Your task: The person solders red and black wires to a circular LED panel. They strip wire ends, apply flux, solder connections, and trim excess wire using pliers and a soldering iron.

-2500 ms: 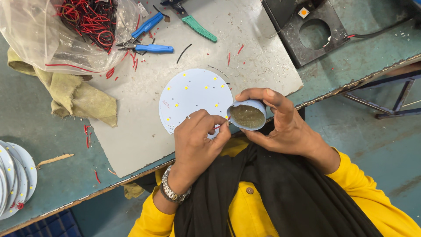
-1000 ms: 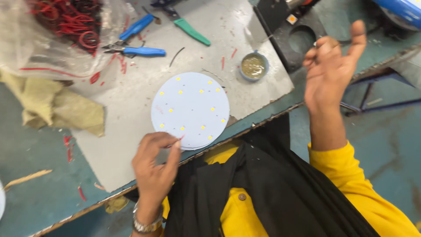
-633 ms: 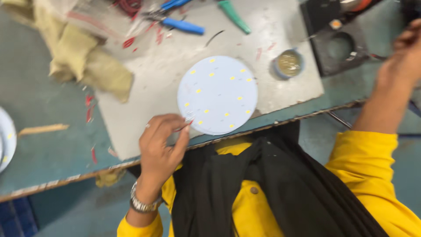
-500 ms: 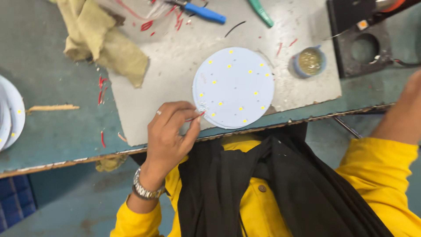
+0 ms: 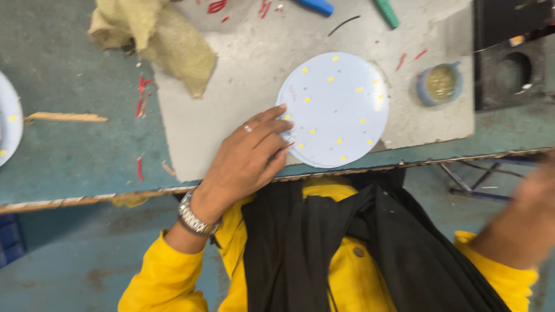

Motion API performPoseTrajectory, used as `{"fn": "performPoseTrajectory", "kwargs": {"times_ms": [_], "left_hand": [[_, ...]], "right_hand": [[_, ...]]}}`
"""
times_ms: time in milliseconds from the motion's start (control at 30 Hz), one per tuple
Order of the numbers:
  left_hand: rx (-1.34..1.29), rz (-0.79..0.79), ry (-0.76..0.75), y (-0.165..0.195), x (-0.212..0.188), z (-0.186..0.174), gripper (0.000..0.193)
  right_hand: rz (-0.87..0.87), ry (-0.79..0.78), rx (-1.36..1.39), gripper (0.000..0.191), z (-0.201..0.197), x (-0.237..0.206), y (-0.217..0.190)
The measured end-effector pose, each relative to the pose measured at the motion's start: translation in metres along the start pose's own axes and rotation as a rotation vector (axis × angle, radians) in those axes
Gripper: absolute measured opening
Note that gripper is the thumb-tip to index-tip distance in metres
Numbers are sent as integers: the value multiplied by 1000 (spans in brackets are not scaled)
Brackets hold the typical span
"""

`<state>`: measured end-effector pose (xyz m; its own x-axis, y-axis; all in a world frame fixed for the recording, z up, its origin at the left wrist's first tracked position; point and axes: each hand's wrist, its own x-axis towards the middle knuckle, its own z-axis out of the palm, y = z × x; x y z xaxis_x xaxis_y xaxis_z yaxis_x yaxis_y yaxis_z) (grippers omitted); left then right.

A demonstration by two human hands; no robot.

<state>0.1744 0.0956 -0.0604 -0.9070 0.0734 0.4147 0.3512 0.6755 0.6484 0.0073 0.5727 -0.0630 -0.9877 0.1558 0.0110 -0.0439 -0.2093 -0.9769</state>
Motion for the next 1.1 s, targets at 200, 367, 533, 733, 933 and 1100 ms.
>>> {"fn": "performPoseTrajectory", "kwargs": {"times_ms": [200,367,533,733,933,1100], "left_hand": [[-62,-75,34,6,7,-1,11],[-68,-91,35,6,9,-1,11],[-65,-97,37,4,6,1,10],[-102,-167,29,8,7,1,12],[-71,-152,57,10,9,3,11],[-74,-183,43,11,9,4,11]], "right_hand": [[411,-148,388,29,73,-27,5],[541,-235,485,31,107,-30,3],[532,-203,460,28,103,-27,12],[369,-115,378,24,98,-24,11],[-255,-38,28,20,98,-13,-3],[-383,-36,-254,17,103,-25,6]]}}
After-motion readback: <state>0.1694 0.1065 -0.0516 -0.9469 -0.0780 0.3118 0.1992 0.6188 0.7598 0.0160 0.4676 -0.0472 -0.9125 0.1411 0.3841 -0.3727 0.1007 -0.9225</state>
